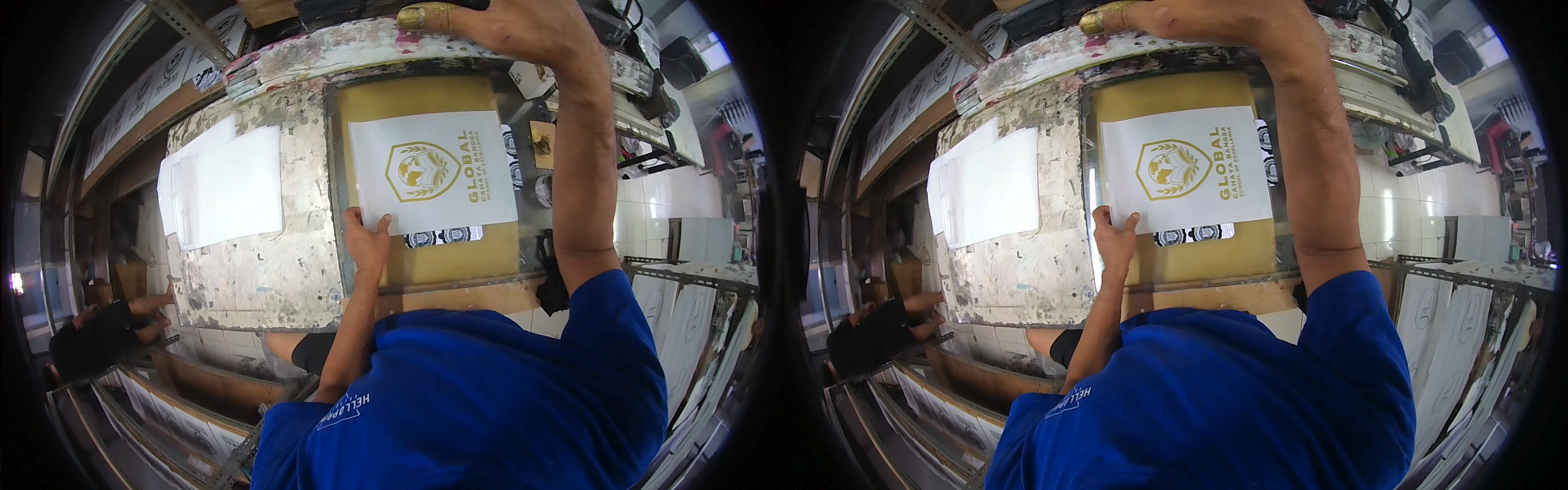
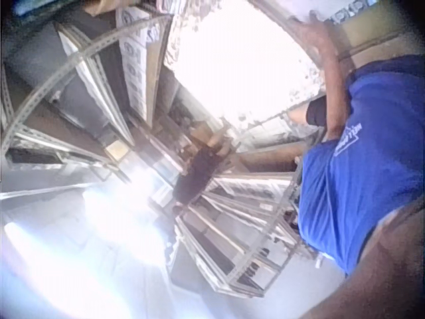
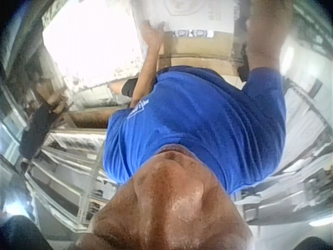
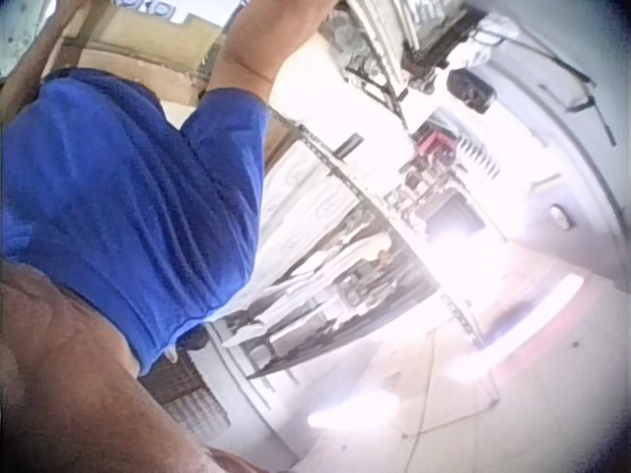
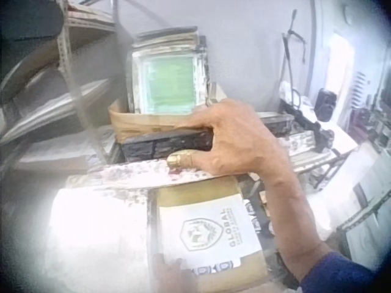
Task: The person performs screen printing on white sheets of paper by placing a sheet on the base, lowering the screen frame, and using a squeegee to spread ink across the mesh. They then lift the frame and move the printed sheet to a stack on the side.
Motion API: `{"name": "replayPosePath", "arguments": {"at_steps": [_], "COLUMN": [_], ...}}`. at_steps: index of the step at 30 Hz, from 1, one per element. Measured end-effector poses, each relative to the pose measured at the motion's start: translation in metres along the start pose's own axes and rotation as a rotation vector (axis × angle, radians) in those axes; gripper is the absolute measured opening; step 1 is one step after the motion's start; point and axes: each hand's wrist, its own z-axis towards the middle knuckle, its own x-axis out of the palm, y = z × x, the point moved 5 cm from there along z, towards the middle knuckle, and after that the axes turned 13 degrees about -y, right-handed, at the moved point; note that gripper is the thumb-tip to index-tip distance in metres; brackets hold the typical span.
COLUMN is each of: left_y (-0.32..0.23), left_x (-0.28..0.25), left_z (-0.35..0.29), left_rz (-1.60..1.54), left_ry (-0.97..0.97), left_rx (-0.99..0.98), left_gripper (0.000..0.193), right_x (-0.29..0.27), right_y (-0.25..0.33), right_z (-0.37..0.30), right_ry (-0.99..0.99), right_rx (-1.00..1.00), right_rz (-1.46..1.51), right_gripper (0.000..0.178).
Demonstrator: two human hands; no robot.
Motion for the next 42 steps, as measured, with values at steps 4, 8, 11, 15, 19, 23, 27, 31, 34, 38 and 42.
{"name": "replayPosePath", "arguments": {"at_steps": [4,8,11,15,19,23,27,31,34,38,42], "left_y": [-0.023,-0.043,-0.059,-0.057,-0.054,-0.012,0.035,0.133,0.177,0.225,0.189], "left_x": [-0.011,-0.021,-0.029,-0.035,-0.050,-0.088,-0.123,-0.184,-0.215,-0.275,-0.294], "left_z": [0.006,0.019,0.026,0.038,0.055,0.094,0.123,0.153,0.148,0.127,0.075], "left_rz": [-0.168,-0.143,-0.321,-0.549,-0.616,-0.546,-0.640,-0.581,-0.401,-0.292,0.017], "left_ry": [-0.026,0.023,0.017,0.031,-0.081,-0.189,-0.326,-0.503,-0.511,-0.634,-0.943], "left_rx": [-0.048,-0.011,-0.025,-0.023,-0.141,-0.028,0.044,0.088,-0.222,-0.212,-0.261], "left_gripper": [0.059,0.056,0.053,0.048,0.052,0.047,0.038,0.039,0.050,0.054,0.060], "right_x": [0.005,0.007,0.007,-0.017,0.012,0.005,0.004,0.014,0.010,0.004,0.003], "right_y": [-0.001,0.001,0.000,0.022,0.001,0.003,-0.008,-0.002,-0.009,0.002,-0.005], "right_z": [0.000,0.001,-0.001,-0.005,-0.001,0.002,-0.006,0.006,0.008,0.013,0.005], "right_ry": [0.022,-0.015,0.051,0.085,-0.081,-0.023,-0.086,-0.107,-0.040,0.016,-0.008], "right_rx": [-0.024,-0.090,-0.001,-0.040,-0.080,-0.045,-0.044,-0.067,-0.049,-0.006,-0.023], "right_rz": [0.009,0.011,0.024,-0.051,-0.119,-0.144,-0.149,-0.007,0.034,-0.058,0.036], "right_gripper": [0.047,0.047,0.049,0.054,0.052,0.056,0.057,0.052,0.049,0.061,0.055]}}
